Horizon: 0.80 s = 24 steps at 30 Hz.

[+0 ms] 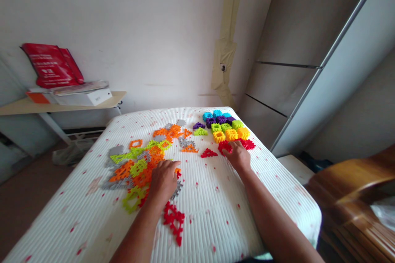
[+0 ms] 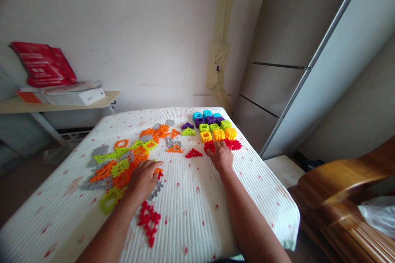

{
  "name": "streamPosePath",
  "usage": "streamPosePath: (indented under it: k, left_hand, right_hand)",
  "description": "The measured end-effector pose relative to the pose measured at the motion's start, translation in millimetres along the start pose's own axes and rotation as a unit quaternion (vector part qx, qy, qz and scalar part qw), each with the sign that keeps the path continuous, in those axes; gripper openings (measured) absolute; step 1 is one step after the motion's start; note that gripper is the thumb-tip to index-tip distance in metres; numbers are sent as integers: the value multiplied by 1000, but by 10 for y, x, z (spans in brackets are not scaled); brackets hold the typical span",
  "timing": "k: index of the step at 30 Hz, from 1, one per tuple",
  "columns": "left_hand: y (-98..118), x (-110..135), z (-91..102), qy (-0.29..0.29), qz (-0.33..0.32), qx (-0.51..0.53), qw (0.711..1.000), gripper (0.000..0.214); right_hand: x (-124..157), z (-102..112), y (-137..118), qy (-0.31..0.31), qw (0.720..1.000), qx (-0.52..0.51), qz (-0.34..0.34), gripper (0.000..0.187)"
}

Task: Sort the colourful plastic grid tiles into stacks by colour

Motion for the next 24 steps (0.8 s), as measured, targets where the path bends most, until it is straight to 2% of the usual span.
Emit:
streamPosePath:
  k: [7,14,18,21,24]
  left_hand:
    - [-20,26,157,55,-1,0,998,38]
    - [-273,158,450,129,101,18,986,35]
    - [-400,255,590,176,151,8,973,38]
    - [-368,232,575,153,135,4,979,33]
    - [-237,153,432,70,93,12,993,27]
  right_hand:
    - [16,-4,-36,-11,1000,10,-2,39]
    - [30,-25,-70,-9,1000,16,-1,39]
    - [66,44,-114,23,1000,10,18,41]
    - [119,131,-193,66,996,-13,55,36]
    - [185,145,-340,82,988,-43,126,30]
Point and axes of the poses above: each hand's wrist, its own x-axis away from the middle knuckle, its own z-axis out of the back of the hand, y = z × x, the point moved 9 cm from there along -x, towards the middle knuckle, and after that the axes turned 11 degrees about -y, right-handed, at the moved point
